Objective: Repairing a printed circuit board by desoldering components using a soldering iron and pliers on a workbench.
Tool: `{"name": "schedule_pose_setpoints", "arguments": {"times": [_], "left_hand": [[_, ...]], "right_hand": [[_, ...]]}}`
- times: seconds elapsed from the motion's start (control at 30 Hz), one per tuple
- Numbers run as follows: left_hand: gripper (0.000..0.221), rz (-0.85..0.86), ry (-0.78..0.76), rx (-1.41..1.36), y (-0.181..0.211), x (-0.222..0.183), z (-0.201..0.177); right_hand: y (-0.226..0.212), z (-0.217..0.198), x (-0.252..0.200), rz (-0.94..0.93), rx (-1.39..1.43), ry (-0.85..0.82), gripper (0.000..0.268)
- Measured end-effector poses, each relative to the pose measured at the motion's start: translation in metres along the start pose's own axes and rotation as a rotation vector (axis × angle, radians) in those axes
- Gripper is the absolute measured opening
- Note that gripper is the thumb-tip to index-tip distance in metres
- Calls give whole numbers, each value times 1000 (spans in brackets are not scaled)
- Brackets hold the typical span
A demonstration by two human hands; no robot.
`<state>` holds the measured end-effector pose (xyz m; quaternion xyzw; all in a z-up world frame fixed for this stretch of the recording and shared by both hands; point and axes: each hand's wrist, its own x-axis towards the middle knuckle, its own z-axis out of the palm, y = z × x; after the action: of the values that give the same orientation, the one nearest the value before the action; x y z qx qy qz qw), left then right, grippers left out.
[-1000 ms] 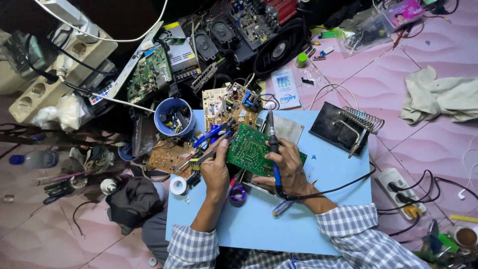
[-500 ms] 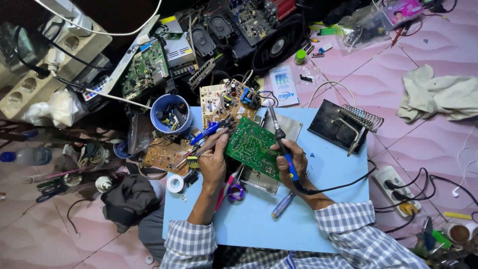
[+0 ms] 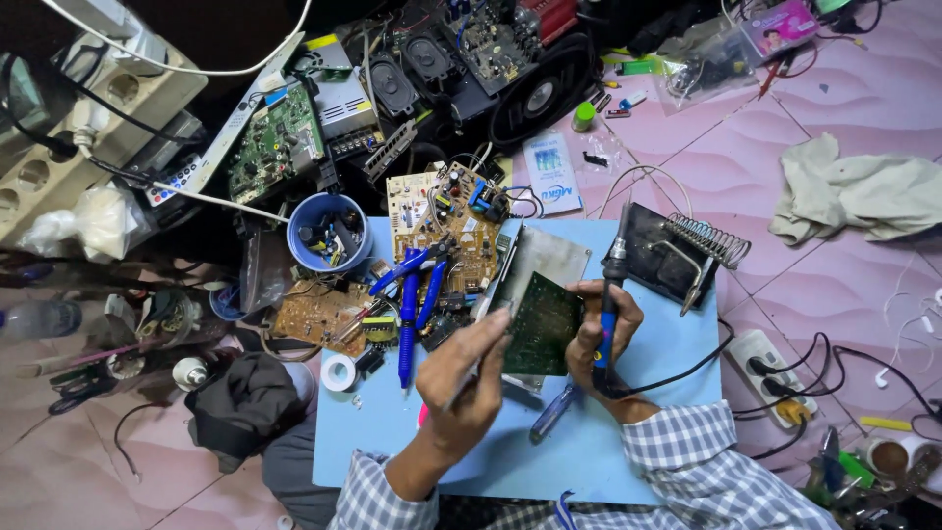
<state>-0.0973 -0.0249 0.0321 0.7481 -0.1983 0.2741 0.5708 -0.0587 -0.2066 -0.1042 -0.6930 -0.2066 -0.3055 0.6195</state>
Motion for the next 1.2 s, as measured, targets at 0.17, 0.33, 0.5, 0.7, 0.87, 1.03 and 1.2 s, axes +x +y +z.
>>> {"name": "schedule_pose_setpoints", "arguments": {"times": [0.17,0.33,0.5,0.7,0.87,1.03,1.2], "left_hand": [[21,202,-24,176,50,3,11],[17,311,10,304,72,-2,26],[12,388,-28,416,87,-2,32],[16,412,-101,440,93,-7,31],[17,370,-53,325,86,-9,30],[21,108,54,216,35,-15,11],[23,-507,239,-125,-27,-3,-6]], "right_hand": [[2,-10,-9,-2,29,37,44],[4,-17,-17,-17,69,84,45],[0,-16,-20,-30,116,127,45],[-2,-16,-24,-57,192,168,46],[1,-16,-25,-80,256,206,47],[-2,12,-22,-17,296,310,55],[6,13,-21,71,-60,113,59]]}}
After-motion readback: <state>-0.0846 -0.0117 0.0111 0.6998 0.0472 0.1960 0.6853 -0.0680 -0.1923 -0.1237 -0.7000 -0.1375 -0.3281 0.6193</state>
